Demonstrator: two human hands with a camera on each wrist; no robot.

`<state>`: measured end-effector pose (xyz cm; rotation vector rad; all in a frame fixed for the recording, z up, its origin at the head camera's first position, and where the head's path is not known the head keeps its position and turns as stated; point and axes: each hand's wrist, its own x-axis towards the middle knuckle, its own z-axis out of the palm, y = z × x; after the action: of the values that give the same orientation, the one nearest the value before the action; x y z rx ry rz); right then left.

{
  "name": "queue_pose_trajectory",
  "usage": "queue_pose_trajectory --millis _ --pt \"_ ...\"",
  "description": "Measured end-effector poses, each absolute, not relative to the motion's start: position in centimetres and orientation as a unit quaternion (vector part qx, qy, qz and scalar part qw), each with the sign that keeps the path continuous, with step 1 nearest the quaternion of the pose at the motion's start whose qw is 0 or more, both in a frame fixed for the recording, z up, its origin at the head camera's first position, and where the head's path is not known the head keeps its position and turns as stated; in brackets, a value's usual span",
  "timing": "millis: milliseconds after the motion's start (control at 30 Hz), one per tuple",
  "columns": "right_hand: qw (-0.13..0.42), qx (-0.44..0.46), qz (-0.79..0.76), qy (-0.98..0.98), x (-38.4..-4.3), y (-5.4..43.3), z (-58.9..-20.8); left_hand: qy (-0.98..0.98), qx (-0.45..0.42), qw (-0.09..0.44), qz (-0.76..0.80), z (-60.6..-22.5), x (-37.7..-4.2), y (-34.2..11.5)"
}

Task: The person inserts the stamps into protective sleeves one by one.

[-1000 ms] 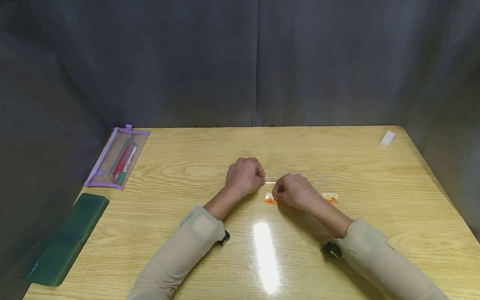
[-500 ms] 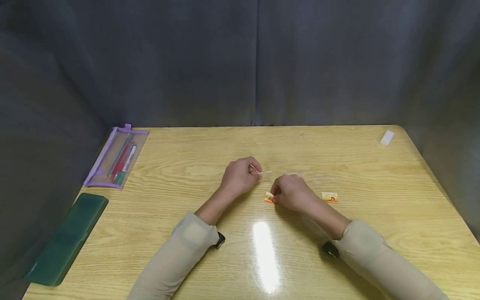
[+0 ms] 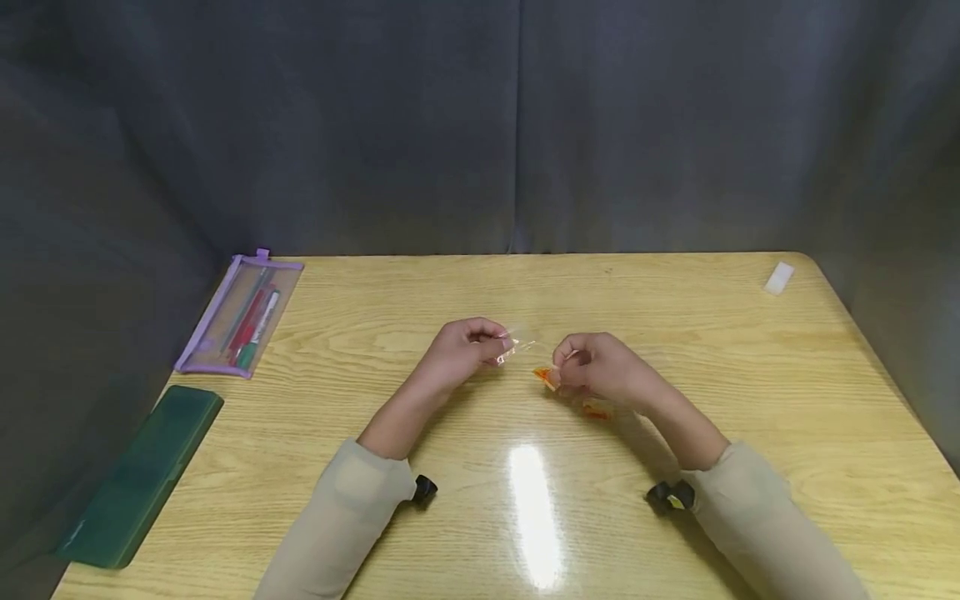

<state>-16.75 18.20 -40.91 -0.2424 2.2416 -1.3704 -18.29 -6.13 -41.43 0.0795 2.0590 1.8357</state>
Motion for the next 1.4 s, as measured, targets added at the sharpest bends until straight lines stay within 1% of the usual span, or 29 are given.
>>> queue_pose_trajectory --millis 33,167,333,467,600,900,1200,1400 --pt "0.255 -0.073 -0.533 0.803 -16.9 18.5 -40.8 0.726 0.029 0.198 0.658 -41.4 -18.2 -6.2" --pt "0.251 -0.037 -0.614 0.747 -17.3 19.7 -40.8 0.692 0.022 0.225 0.686 -41.3 -17.9 -6.5" --pt "0.269 -0.018 -0.683 0.679 -17.6 20.4 -41.0 0.666 0.031 0.236 0.707 -41.4 -17.8 -6.4" --pt "0.285 -0.021 -0.69 0.665 -17.6 20.7 -41.0 0.662 0.031 0.237 0.71 -41.5 -17.6 -6.3" --pt "0.286 -0.024 -0.694 0.661 -17.5 20.7 -41.0 0.655 0.02 0.237 0.717 -41.6 -17.3 -6.1" --pt "0.253 -0.001 -0.726 0.639 -17.3 20.4 -41.0 0.642 -0.018 0.215 0.736 -41.8 -17.0 -5.6" --pt "0.247 0.011 -0.724 0.644 -17.0 20.3 -41.0 0.657 -0.018 0.195 0.728 -42.2 -16.9 -5.4" --pt "0.243 0.028 -0.709 0.661 -17.0 20.1 -40.9 0.655 -0.03 0.205 0.727 -42.2 -17.0 -5.3"
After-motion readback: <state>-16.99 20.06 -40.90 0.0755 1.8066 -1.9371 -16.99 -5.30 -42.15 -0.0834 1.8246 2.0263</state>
